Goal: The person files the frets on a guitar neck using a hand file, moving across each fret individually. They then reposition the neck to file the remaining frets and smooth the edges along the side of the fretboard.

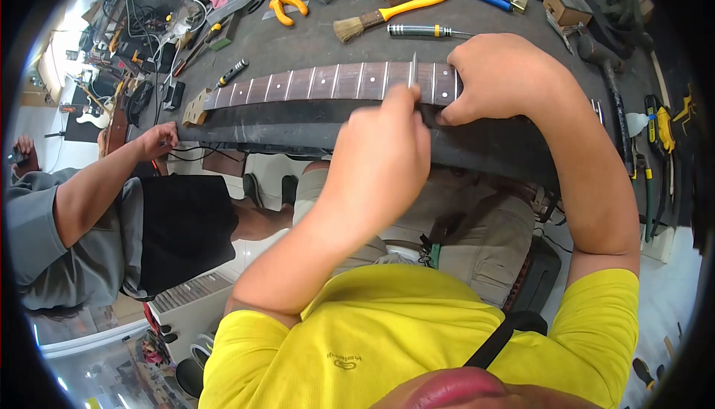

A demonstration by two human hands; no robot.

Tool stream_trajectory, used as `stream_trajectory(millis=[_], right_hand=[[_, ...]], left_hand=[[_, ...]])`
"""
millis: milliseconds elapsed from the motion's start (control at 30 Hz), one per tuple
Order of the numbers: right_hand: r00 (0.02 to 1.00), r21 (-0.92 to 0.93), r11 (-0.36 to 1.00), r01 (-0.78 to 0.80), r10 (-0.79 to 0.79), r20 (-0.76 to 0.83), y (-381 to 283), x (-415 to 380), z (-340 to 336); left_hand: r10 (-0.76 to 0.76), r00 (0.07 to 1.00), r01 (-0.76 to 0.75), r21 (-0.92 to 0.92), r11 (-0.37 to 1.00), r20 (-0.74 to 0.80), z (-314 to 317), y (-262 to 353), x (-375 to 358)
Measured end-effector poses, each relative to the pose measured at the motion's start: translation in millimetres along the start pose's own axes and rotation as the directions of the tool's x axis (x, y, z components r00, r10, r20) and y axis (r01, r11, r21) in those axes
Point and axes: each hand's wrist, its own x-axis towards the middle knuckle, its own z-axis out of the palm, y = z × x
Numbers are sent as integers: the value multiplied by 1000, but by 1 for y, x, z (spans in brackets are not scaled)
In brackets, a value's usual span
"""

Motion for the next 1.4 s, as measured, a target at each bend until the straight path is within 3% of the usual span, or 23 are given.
stream_trajectory(millis=[133, 167, 267, 300, 400, 467, 533, 600, 700, 833, 933, 1033, 1167, 1267, 1400], right_hand=[[1000, -14, 1000, 5, -6, -13, -1, -3, -3], [1000, 3, 1000, 13, -13, -10, 0, -2, -2], [999, 20, 999, 27, -27, -26, 6, 0, 4], [998, 2, 999, 47, -47, -44, 5, 1, 5], [1000, -7, 1000, 0, 0, 7, -2, -1, -1], [1000, 6, 1000, 7, -7, 2, 0, -3, -1], [1000, 40, 999, 6, -5, -11, 3, -3, -1], [1000, 17, 1000, 18, -18, -4, 0, -3, -1], [1000, -18, 1000, 9, -9, -16, -2, -2, -1], [1000, 47, 999, 3, -3, 8, 2, -2, -2], [999, -4, 1000, 25, -25, -23, 4, 1, 5], [1000, 18, 1000, 16, -16, -6, -1, -1, -1], [1000, 17, 1000, -10, 10, 18, -3, -3, -3], [1000, 21, 1000, 7, -6, -21, 2, 0, 1], [999, 30, 999, 31, -30, -31, 3, 0, 3]], left_hand=[[-42, 999, 42, -1, 999, -13, -1, 4, -10], [-105, 992, 105, 11, 994, 76, -11, 14, -23], [-113, 990, 112, 13, 994, 87, -16, 16, -20], [-44, 999, 44, -18, 999, 23, -7, 6, -8], [14, 999, -15, 52, 999, 29, 0, -2, 18], [-2, 1000, 2, 23, 1000, 21, -5, 8, -5], [-189, 971, 185, 45, 982, 149, -15, 23, -29], [-210, 966, 205, 49, 978, 154, -13, 20, -23], [0, 1000, -2, 92, 996, 16, 2, -2, 17], [-50, 998, 50, 14, 999, 47, -9, 7, -20], [-77, 988, 80, -17, 997, 132, -15, 15, -41], [26, 999, -26, 32, 999, 26, 1, -1, 1], [8, 1000, -8, 16, 1000, 5, 3, -3, 5], [-10, 996, 8, 23, 1000, 86, -7, 10, -56], [-17, 995, 16, 10, 1000, 102, -8, 7, -22]])
